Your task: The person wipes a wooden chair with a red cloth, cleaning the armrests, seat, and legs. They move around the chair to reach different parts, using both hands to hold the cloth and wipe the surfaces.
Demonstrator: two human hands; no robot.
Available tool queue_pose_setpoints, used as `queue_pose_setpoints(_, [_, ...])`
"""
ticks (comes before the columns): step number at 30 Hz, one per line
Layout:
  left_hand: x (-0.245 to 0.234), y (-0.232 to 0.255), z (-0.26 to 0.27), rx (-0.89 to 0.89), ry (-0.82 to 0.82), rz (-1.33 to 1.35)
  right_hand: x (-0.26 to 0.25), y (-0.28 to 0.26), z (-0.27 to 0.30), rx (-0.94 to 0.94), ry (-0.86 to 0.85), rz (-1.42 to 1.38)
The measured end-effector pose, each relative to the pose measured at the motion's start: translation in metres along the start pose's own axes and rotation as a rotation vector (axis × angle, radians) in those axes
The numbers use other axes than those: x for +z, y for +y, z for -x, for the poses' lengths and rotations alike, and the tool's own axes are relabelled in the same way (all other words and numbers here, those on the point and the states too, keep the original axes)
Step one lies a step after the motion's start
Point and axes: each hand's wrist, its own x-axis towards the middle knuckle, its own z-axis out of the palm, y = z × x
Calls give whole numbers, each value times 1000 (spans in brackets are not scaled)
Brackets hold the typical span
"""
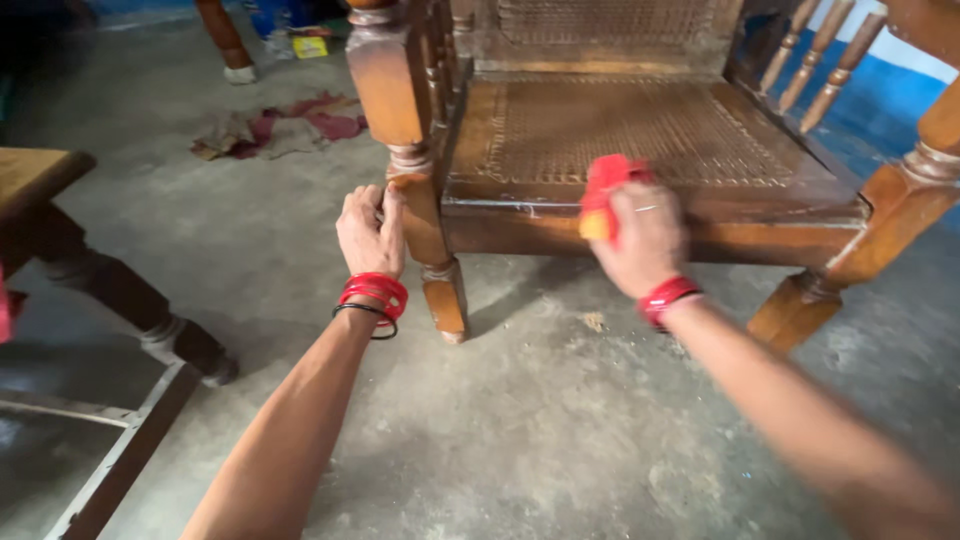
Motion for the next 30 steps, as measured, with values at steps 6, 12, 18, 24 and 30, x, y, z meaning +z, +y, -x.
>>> queue_pose_setpoints(6, [26, 27, 10, -211, -122, 609, 62, -137, -91, 589, -73, -1190])
queue_pose_setpoints(12, [42, 46, -7, -266, 189, 698, 68, -180, -124, 780, -370, -2072])
queue_pose_setpoints(18, [17, 14, -32, -367, 461, 463, 71, -131, -133, 624, -330, -1310])
queue_pose_setpoints(24, [63, 14, -8, -249, 298, 362, 99, -106, -109, 151, -443, -399])
queue_pose_setpoints(30, [82, 19, 11, -129, 258, -222, 95, -119, -73, -5, -352, -77])
